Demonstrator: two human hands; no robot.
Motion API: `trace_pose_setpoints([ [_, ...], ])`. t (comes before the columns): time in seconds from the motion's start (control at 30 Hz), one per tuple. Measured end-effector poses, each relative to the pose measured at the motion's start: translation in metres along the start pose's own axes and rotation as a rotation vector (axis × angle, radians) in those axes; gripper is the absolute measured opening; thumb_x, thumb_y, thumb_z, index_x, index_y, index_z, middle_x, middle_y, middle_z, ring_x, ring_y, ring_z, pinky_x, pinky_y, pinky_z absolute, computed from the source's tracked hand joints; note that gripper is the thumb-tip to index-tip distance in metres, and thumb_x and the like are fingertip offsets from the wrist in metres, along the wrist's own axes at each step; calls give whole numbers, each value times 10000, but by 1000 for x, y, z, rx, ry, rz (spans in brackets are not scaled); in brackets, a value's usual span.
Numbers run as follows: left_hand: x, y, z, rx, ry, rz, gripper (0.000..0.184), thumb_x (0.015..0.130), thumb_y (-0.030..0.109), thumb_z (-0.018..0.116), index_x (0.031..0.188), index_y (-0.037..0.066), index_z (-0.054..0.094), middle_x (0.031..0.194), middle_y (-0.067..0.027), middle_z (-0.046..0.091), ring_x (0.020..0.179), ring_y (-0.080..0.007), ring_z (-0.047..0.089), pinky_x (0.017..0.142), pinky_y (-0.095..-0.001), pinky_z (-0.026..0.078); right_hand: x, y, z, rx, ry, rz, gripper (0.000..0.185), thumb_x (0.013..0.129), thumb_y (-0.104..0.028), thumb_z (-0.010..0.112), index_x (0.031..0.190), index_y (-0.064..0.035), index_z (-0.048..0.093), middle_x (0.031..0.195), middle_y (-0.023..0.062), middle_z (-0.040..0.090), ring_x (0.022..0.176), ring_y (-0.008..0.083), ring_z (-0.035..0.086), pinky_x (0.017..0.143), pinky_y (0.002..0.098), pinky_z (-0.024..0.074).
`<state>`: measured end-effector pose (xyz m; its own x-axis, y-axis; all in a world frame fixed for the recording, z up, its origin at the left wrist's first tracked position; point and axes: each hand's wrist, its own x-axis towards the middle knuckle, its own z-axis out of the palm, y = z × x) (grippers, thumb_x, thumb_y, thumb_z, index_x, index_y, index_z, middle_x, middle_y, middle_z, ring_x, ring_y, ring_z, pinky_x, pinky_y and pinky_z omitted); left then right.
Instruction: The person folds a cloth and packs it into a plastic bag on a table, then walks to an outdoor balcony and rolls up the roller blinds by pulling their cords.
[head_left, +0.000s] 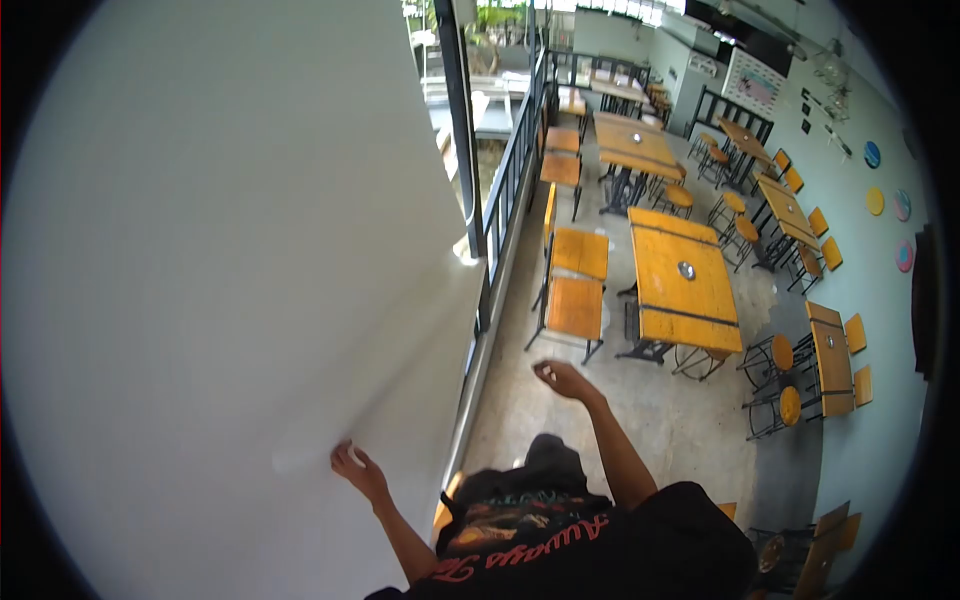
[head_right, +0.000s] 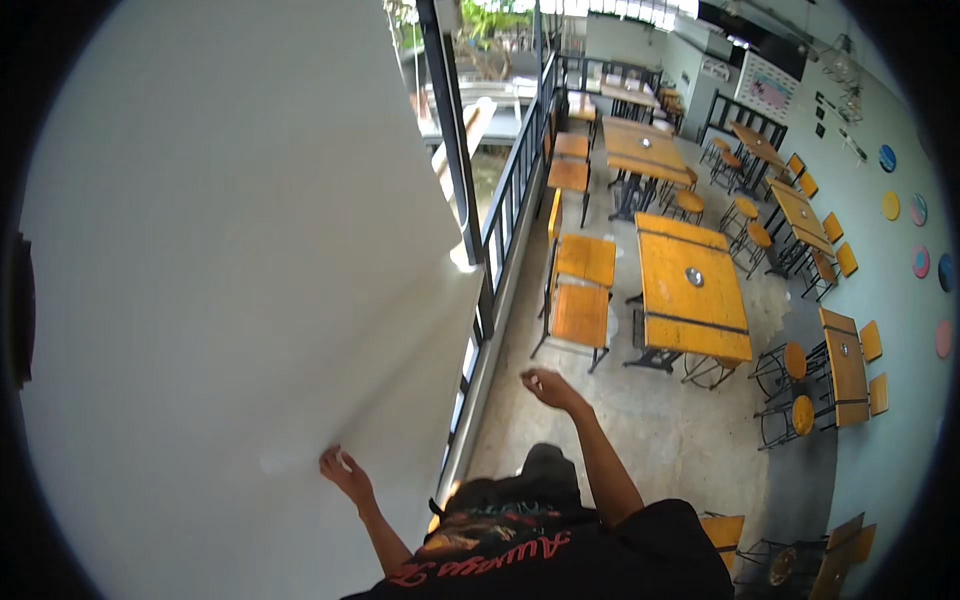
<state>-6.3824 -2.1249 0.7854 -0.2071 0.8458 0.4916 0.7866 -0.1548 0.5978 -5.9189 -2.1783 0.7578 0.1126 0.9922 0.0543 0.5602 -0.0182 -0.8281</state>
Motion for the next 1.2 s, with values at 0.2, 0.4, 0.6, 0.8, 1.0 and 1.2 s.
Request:
trace_pose_setpoints([
  [0.2,1,-17,28,266,149,98,226,883,-27,495,1092,28,564,1131,-164,519,1057,-350,472,872,-459,411,57,3,-3,52,-106,-67,242,953,-131,551,1179,-46,574,1092,97,648,924,195,646,747,310,514],
  [0.4,-56,-48,101,473,380,63,334,965,182,501,1285,98,544,1358,-166,434,1253,-341,394,959,-453,395,83,102,-18,-19,4,-151,216,935,-149,573,1117,-35,599,1086,98,644,894,221,642,736,322,516],
  [0.6,-177,-72,254,684,178,220,831,816,719,501,1384,115,453,1456,-177,369,1337,-411,331,1067,-550,292,118,357,81,-124,309,-285,328,841,-162,704,1120,-31,593,1049,134,638,899,239,631,753,343,502],
  [0.8,-232,-89,290,874,155,-7,758,849,573,580,1437,144,369,1480,-159,335,1349,-355,345,1089,-519,288,193,257,139,-419,151,-561,707,758,-202,753,1378,-108,425,1410,148,377,1262,300,416,1038,404,361],
  [1.0,-229,-66,269,816,154,-47,790,662,-50,605,1412,102,409,1473,-173,343,1346,-412,339,1095,-559,304,271,228,170,-704,19,-975,586,830,-120,592,1395,-149,439,1449,145,366,1328,274,380,1041,404,370],
  [1.2,-208,-50,255,904,162,-117,833,611,-47,557,1418,94,401,1492,-138,356,1378,-383,322,1108,-539,298,279,206,185,-559,76,-1057,505,848,-67,548,1339,-179,507,1418,48,442,1359,240,353,1064,500,284],
])
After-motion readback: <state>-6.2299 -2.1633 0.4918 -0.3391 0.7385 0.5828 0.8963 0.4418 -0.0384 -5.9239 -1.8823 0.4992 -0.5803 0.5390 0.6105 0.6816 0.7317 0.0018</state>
